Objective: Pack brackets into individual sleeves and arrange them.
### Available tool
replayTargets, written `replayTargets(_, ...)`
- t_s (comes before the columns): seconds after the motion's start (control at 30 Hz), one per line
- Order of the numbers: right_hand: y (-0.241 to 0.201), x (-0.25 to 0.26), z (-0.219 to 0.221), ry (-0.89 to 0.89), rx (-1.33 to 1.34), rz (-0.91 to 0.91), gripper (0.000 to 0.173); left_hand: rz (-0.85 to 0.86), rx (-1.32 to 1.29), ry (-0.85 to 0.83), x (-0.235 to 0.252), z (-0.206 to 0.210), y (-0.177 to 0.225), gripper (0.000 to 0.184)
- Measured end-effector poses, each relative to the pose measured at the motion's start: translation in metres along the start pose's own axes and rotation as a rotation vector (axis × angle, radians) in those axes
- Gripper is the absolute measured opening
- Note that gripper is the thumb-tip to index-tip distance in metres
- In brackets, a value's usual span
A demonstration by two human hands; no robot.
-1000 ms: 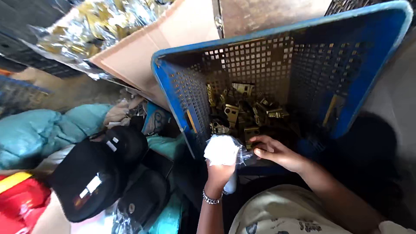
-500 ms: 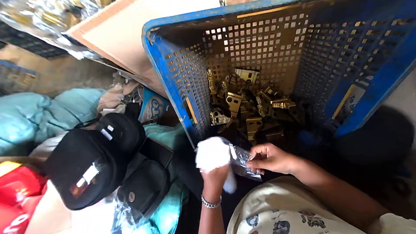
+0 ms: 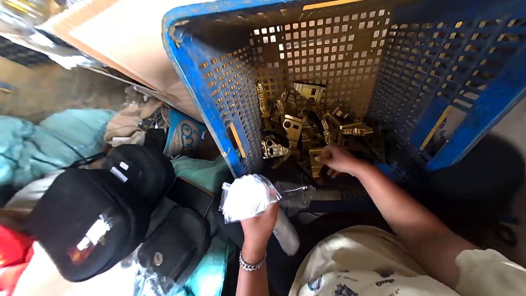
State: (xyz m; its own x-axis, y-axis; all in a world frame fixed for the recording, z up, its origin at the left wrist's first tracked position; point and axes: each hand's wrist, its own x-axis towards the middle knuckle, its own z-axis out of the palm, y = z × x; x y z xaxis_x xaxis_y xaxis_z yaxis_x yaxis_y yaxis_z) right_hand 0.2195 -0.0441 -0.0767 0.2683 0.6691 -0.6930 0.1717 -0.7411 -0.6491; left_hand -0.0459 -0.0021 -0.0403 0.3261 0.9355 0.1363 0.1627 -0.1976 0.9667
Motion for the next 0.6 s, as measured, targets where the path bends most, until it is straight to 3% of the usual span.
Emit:
replayTargets(0.07, 0.011, 0.032, 0.015, 0.106, -0.14, 0.115, 0.075, 0.014, -0.124, 0.054, 0.003, 0.007, 0.003, 0.031)
replayTargets(0.2, 0.025, 0.045, 0.049, 0.297, -0.139, -0.01, 0.095, 0.077, -0.179, 0.09, -0.001, 0.02, 0.013, 0.036)
replayTargets(0.3, 0.023, 0.032, 0.033, 0.245, -0.154, -0.034, 0.115, 0.034, -0.194, 0.11, -0.001, 0.02, 0.019, 0.042)
replayTargets(0.37, 0.028, 0.02, 0.019, 0.148, -0.161, -0.005, 0.091, -0.03, -0.202, 0.118, 0.0, 0.021, 0.02, 0.044)
replayTargets(0.43, 0.038, 0.006, 0.008, 0.083, 0.127, 0.038, 0.058, -0.077, -0.189, 0.119, 0.0, 0.026, 0.021, 0.047)
replayTargets(0.5, 0.038, -0.025, -0.004, 0.127, 0.471, -0.056, 0.054, -0.086, -0.165, 0.111, 0.001, 0.032, 0.021, 0.051)
replayTargets(0.6, 0.036, -0.082, -0.018, 0.113, 0.674, -0.373, 0.062, -0.104, -0.101, 0.085, -0.002, 0.044, 0.022, 0.057)
